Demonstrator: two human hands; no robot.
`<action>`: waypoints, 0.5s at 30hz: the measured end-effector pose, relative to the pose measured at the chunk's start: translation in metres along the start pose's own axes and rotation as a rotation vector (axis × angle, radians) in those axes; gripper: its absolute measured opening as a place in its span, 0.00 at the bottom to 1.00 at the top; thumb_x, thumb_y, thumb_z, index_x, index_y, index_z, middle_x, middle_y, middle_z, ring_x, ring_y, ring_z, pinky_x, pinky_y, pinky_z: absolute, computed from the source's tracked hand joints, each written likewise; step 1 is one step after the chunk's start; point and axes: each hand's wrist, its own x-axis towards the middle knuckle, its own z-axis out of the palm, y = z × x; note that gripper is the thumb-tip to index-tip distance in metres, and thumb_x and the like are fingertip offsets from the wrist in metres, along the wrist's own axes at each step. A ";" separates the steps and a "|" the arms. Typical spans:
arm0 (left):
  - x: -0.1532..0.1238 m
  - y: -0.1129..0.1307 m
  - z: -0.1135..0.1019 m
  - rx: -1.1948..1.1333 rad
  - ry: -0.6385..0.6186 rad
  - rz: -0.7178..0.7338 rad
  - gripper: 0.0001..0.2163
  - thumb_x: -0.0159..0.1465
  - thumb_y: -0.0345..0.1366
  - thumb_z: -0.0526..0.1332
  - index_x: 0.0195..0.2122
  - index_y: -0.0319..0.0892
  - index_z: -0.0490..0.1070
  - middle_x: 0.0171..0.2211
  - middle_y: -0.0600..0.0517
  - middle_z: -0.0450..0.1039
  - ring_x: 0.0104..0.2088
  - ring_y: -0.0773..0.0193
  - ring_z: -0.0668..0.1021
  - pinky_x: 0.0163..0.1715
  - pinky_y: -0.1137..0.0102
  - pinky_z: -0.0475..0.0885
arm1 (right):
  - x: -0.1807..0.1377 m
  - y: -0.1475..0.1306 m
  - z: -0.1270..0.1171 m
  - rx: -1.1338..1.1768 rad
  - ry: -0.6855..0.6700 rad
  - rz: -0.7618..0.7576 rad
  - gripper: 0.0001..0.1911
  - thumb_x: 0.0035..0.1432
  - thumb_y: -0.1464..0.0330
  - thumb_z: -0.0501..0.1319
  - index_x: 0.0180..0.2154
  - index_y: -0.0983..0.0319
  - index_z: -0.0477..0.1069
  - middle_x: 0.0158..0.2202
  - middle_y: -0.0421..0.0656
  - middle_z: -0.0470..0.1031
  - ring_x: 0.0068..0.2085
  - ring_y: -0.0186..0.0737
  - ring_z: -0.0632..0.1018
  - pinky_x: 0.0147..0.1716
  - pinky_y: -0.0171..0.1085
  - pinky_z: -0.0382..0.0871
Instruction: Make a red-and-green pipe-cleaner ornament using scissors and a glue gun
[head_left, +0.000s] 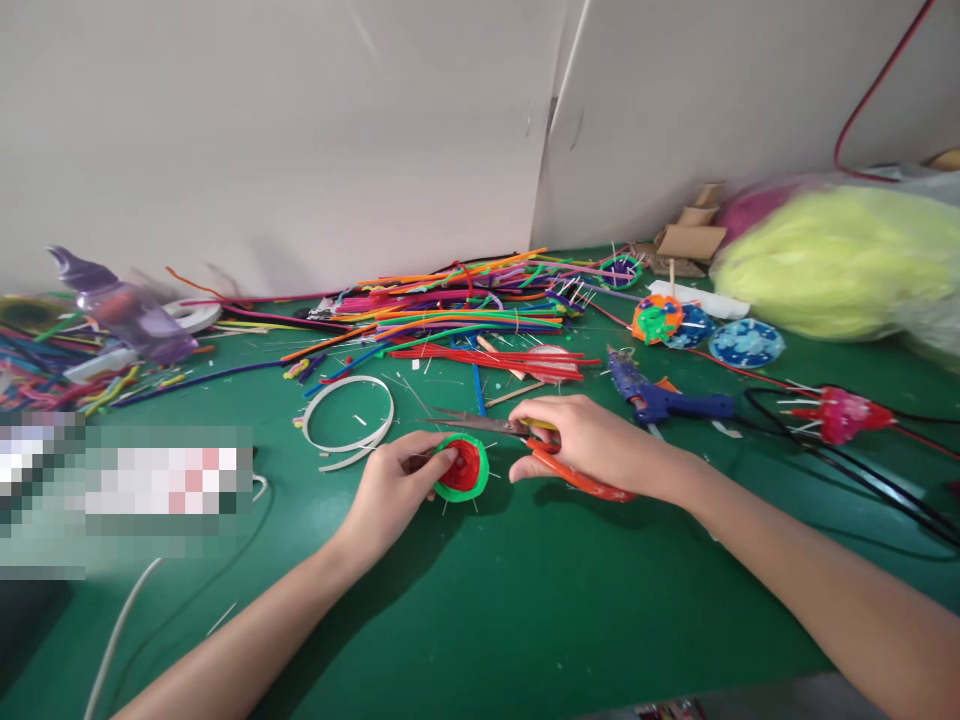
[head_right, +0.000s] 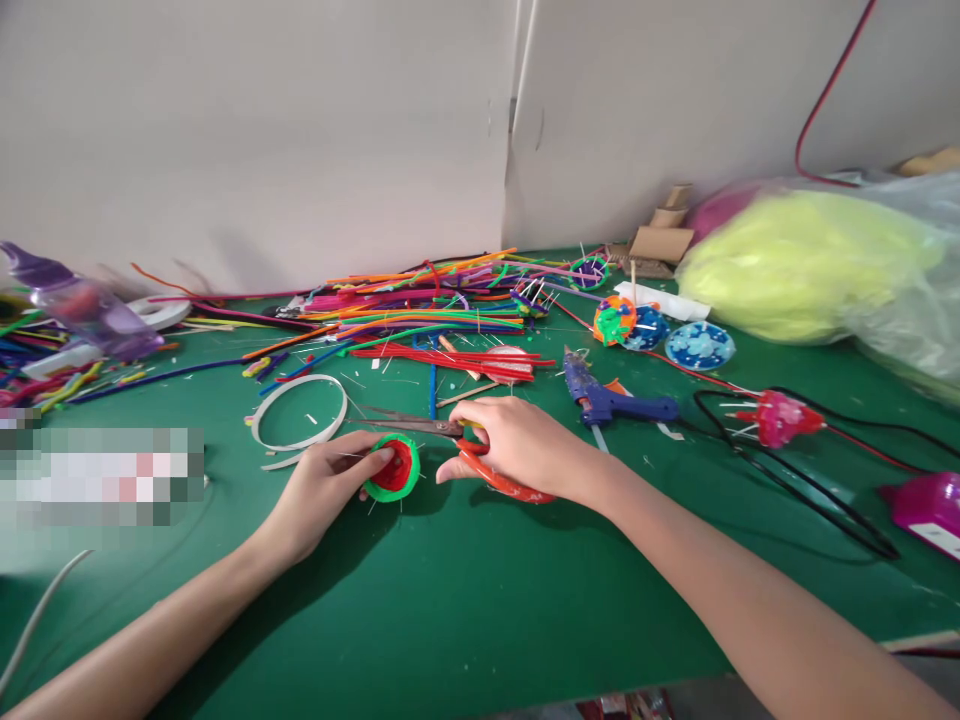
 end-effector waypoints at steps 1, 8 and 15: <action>0.000 0.000 0.000 0.003 -0.001 0.002 0.14 0.56 0.43 0.64 0.38 0.39 0.80 0.29 0.50 0.76 0.25 0.67 0.71 0.21 0.74 0.66 | 0.000 0.000 0.000 -0.039 0.005 -0.006 0.22 0.54 0.48 0.63 0.34 0.61 0.72 0.27 0.40 0.72 0.27 0.35 0.69 0.27 0.33 0.59; 0.000 -0.001 0.000 0.018 -0.023 -0.016 0.14 0.57 0.44 0.64 0.36 0.39 0.81 0.29 0.50 0.76 0.26 0.66 0.71 0.22 0.74 0.66 | -0.003 0.002 0.004 -0.349 0.010 -0.118 0.26 0.65 0.49 0.49 0.32 0.63 0.71 0.25 0.45 0.74 0.26 0.39 0.72 0.26 0.36 0.56; -0.001 -0.002 -0.001 0.021 -0.048 0.010 0.12 0.57 0.43 0.64 0.32 0.40 0.81 0.29 0.49 0.77 0.26 0.65 0.71 0.21 0.74 0.66 | -0.005 0.004 0.008 -0.423 0.030 -0.130 0.28 0.67 0.50 0.45 0.30 0.63 0.71 0.21 0.45 0.72 0.21 0.37 0.69 0.23 0.37 0.49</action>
